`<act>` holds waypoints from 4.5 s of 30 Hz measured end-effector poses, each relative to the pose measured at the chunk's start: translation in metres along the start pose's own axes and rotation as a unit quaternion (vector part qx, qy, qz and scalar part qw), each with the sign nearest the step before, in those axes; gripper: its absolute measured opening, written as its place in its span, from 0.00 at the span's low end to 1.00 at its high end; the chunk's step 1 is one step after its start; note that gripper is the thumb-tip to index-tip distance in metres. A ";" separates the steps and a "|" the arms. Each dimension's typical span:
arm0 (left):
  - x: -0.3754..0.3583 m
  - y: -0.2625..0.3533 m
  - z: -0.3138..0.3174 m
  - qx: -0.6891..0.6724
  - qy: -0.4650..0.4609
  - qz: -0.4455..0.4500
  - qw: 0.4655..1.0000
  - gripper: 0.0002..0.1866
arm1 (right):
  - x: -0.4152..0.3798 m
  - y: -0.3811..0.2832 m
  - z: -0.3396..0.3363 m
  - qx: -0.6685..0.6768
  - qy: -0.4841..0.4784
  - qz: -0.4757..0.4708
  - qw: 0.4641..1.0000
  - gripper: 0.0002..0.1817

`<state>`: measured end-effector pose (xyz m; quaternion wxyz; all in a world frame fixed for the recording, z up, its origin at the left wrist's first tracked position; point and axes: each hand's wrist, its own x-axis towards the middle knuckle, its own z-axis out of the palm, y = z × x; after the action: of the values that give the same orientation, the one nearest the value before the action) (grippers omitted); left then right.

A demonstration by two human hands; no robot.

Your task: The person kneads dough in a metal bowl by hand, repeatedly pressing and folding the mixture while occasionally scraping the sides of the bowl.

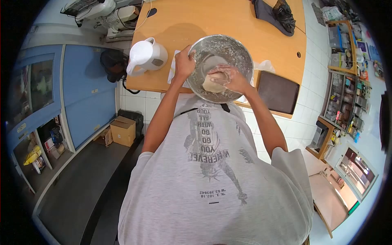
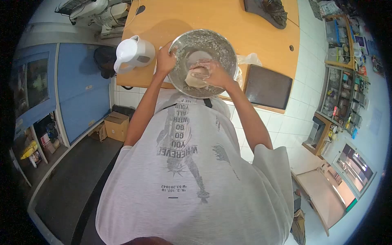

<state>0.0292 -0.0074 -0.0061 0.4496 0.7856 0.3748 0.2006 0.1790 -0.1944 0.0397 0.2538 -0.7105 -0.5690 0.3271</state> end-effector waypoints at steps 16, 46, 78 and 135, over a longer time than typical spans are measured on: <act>-0.001 0.004 0.003 -0.033 0.039 0.013 0.999 0.10 | 0.022 -0.014 0.090 -0.287 0.080 -0.062 0.953 0.16; 0.005 0.004 -0.004 -0.014 0.012 -0.011 1.000 0.11 | 0.010 0.034 0.005 -0.090 0.128 0.028 0.987 0.21; 0.009 -0.002 -0.008 -0.015 -0.008 -0.020 1.000 0.13 | 0.035 0.022 0.058 0.248 0.386 0.161 0.874 0.15; 0.013 0.001 -0.011 0.045 0.040 0.035 0.998 0.09 | 0.043 0.022 0.028 0.034 0.168 0.029 0.985 0.27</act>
<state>0.0313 0.0085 0.0003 0.3909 0.8092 0.3735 0.2300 0.1780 -0.1576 -0.0029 0.3603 -0.7624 -0.4861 0.2294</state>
